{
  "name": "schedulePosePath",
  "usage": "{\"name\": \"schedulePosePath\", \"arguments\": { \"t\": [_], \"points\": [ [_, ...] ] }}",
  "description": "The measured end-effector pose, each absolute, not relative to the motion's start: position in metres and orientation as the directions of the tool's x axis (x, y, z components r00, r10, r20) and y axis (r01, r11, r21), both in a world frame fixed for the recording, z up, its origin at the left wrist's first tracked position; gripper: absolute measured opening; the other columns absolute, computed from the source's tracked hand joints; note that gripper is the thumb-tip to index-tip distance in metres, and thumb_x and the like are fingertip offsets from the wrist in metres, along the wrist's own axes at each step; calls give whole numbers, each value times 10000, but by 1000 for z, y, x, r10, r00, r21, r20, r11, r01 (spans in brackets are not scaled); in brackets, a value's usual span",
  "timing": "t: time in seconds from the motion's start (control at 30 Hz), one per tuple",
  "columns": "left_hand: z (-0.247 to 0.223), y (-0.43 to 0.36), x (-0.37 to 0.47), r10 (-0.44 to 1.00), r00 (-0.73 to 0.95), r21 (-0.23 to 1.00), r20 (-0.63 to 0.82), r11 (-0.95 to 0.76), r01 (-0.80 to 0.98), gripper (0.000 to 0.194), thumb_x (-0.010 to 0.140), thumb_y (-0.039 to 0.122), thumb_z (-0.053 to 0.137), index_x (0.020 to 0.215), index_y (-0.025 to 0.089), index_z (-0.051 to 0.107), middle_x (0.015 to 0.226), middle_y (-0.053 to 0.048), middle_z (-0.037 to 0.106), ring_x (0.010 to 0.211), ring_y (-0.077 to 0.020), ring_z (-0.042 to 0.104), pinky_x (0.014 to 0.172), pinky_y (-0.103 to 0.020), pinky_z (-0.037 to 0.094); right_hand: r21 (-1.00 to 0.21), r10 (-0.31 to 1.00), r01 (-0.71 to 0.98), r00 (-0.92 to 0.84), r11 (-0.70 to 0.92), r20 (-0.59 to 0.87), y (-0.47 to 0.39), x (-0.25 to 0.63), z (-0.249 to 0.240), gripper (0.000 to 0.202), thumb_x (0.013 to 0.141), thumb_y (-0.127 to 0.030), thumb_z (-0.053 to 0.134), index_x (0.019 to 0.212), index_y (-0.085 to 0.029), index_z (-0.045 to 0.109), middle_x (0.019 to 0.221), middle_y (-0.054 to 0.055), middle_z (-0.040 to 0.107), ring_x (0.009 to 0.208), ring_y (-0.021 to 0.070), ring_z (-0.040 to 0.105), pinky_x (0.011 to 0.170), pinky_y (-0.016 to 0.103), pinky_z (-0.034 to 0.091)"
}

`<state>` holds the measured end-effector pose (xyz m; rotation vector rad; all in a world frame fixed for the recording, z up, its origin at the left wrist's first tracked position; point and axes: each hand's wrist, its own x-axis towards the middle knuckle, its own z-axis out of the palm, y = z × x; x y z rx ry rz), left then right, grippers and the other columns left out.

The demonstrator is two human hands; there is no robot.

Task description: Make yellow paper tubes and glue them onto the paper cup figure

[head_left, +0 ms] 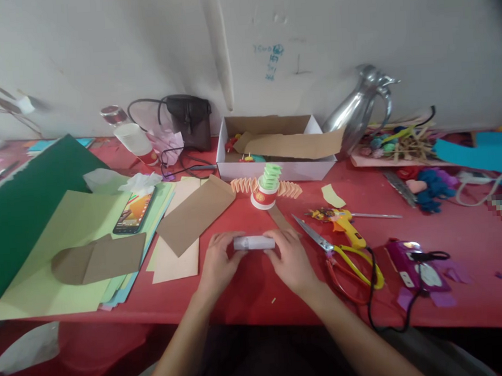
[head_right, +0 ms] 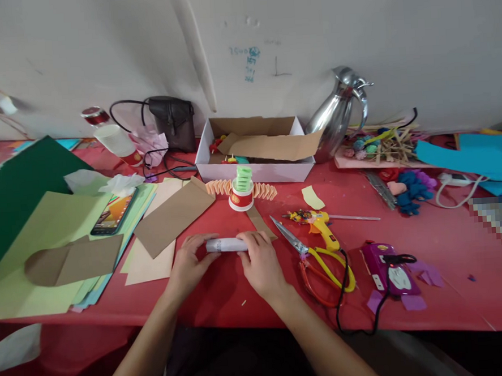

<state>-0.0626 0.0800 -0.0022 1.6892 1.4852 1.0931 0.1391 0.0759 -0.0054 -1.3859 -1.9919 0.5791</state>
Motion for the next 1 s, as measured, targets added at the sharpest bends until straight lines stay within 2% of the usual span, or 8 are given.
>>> {"name": "schedulePosePath", "arguments": {
  "t": [0.23,0.33,0.5,0.63,0.8,0.9,1.0],
  "points": [
    [-5,77,-65,989,64,877,134,-149,456,274,723,146,734,964,273,758,985,-51,761,981,-281,647,927,-435,458,-680,933,643,-301,352,198,73,140,-6,373,857,-119,634,1223,-189,617,1195,109,696,1139,317,553,1007,519,451],
    [-1,75,-67,990,81,892,119,-142,429,265,717,131,726,944,266,746,977,-42,753,962,-263,653,908,-407,465,-710,925,607,-337,356,176,73,140,1,391,860,-130,655,1242,-207,621,1212,99,697,1152,301,571,1012,507,461],
    [7,71,-66,984,88,875,155,-178,451,258,724,115,699,921,274,745,957,-41,746,965,-266,646,908,-410,472,-744,924,580,-359,332,132,72,139,10,319,860,-116,659,1157,-234,649,1161,84,712,1089,273,637,980,466,495],
    [8,69,-62,975,121,853,187,-222,471,301,730,69,665,932,274,754,939,-45,746,947,-261,643,885,-407,480,-735,927,589,-344,335,147,72,138,5,304,860,-105,638,1143,-217,651,1137,95,714,1081,286,639,971,480,501],
    [7,70,-64,981,88,859,172,-193,475,340,732,83,672,1002,270,758,999,-59,752,980,-271,648,915,-438,483,-745,932,580,-325,331,161,73,139,-5,275,929,-221,591,1198,-240,646,1184,96,709,1109,295,645,967,487,509],
    [4,69,-64,986,73,868,152,-169,467,362,748,123,701,1080,262,739,1072,-75,751,1019,-279,651,949,-454,474,-708,933,614,-297,348,202,74,139,-11,313,951,-289,579,1257,-233,618,1229,105,693,1145,305,627,979,485,501],
    [1,69,-63,985,65,854,157,-169,493,397,738,159,746,1123,256,731,1111,-88,747,1077,-297,632,982,-473,459,-581,912,703,-307,410,273,76,139,-14,296,958,-290,562,1232,-204,630,1184,115,700,1111,328,600,969,502,483]
  ]
}}
